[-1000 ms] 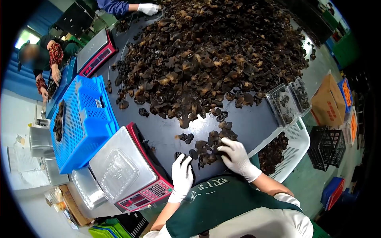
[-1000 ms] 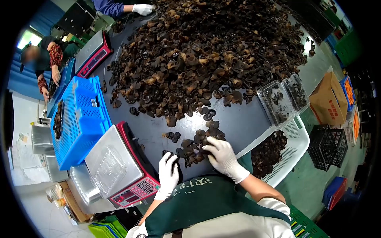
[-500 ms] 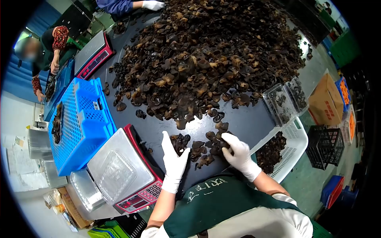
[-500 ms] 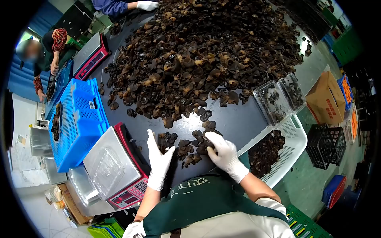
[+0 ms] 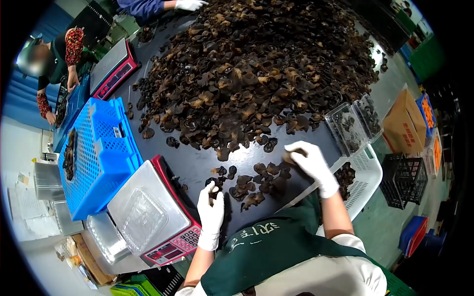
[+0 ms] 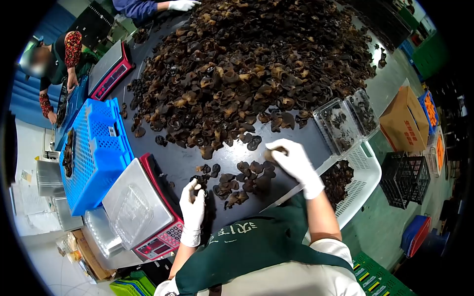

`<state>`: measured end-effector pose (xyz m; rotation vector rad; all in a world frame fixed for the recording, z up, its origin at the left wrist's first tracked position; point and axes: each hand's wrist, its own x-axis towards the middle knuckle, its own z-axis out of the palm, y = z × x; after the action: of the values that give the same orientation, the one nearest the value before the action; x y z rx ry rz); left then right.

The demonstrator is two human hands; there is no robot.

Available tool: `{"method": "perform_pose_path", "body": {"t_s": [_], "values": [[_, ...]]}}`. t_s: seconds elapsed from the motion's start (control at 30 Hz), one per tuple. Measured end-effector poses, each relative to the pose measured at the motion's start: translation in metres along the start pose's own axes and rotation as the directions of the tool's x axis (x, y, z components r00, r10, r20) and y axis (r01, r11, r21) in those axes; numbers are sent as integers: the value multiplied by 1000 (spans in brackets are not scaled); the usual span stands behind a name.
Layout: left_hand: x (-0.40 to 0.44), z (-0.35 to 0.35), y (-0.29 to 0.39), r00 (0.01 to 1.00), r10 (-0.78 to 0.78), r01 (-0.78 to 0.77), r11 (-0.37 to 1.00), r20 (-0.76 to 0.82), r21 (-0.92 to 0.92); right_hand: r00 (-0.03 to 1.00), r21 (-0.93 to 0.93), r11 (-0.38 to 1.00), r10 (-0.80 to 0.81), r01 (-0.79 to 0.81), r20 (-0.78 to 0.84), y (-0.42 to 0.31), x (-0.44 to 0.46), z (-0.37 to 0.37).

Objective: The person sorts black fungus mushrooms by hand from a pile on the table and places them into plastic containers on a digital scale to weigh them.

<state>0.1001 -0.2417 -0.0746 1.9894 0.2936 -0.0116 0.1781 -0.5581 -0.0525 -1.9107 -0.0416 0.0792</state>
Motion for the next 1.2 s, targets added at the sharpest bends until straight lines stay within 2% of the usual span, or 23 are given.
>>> {"method": "perform_pose_path", "body": {"t_s": [0.03, 0.07, 0.1, 0.13, 0.23, 0.27, 0.4, 0.47, 0.5, 0.53, 0.6, 0.63, 0.67, 0.73, 0.77, 0.8, 0.83, 0.87, 0.93, 1.0, 1.07, 1.17, 1.2], "values": [[-2, 0, 0, 999, -37, 37, 999, -16, -35, 976, 122, 985, 97, -122, 197, -13, -4, -26], [-4, 0, 0, 997, -73, 71, 995, -30, -73, 877, -11, 980, 183, -198, 444, -28, -6, -55], [-5, 2, -1, 997, -69, 66, 995, -33, -80, 774, 12, 959, 220, -282, 593, -22, -15, -72], [-4, 4, 0, 997, -69, 67, 994, -30, -87, 729, -104, 943, 311, -315, 610, -25, -23, -80], [0, 14, 8, 998, 69, -69, 998, 5, -6, 880, -359, 925, 268, -123, 391, -55, -28, -53], [2, 19, 7, 998, 61, -59, 997, 24, -45, 958, -321, 946, 51, 44, 283, -44, -30, -33], [6, 25, 12, 994, -4, 24, 984, 111, -176, 909, -431, 803, -321, 411, 267, -33, -16, 38], [6, 16, 27, 915, -259, 387, 783, 310, -487, 913, -517, 767, -219, 379, 344, -26, -14, 61], [6, 9, 31, 857, -354, 505, 718, 375, -478, 921, -504, 781, -235, 370, 311, -16, -13, 70], [5, 4, 8, 826, -327, 552, 635, 459, -541, 920, -500, 783, -237, 372, 313, -13, -13, 70], [-5, -5, 16, 655, -472, 748, 302, 589, -591, 969, -296, 936, -135, 193, 206, -12, -9, 60], [-11, -10, 7, 616, -417, 780, 212, 668, -588, 992, -189, 981, -25, 49, 128, -20, -9, 49], [-18, -13, 15, 584, -453, 798, 171, 674, -577, 996, -165, 983, -71, 80, 61, -24, -11, 34], [-32, -16, 11, 569, -349, 817, 137, 745, -560, 998, -218, 976, 35, -23, 50, -37, -17, -8], [-37, -17, 5, 552, -307, 834, 174, 775, -524, 991, -193, 980, 69, -46, 113, -42, -24, -31], [-41, -16, -11, 546, -121, 837, 123, 829, -534, 958, -279, 954, 178, -112, 226, -38, -31, -56], [-46, -16, -6, 562, -166, 827, 136, 810, -545, 876, -483, 855, 369, -189, 310, -49, -37, -76], [-51, -16, 0, 574, -209, 819, 151, 791, -554, 896, -551, 826, 329, -120, 297, -49, -50, -84], [-50, -15, -16, 577, -47, 817, 21, 816, -576, 974, -822, 569, 174, 19, 143, -51, -63, -79], [-45, -15, -15, 552, -27, 832, -50, 833, -553, 985, -808, 586, 106, 51, 139, -58, -57, -51], [-44, -15, -6, 534, -47, 843, -57, 844, -536, 972, -568, 798, -93, 202, 214, -54, -47, -12], [-46, -19, 2, 560, -107, 828, 108, 822, -550, 886, -470, 756, -437, 456, 157, -37, -28, 60], [-48, -21, 3, 561, -113, 827, 115, 820, -550, 889, -478, 750, -398, 457, 224, -35, -24, 77]]}}
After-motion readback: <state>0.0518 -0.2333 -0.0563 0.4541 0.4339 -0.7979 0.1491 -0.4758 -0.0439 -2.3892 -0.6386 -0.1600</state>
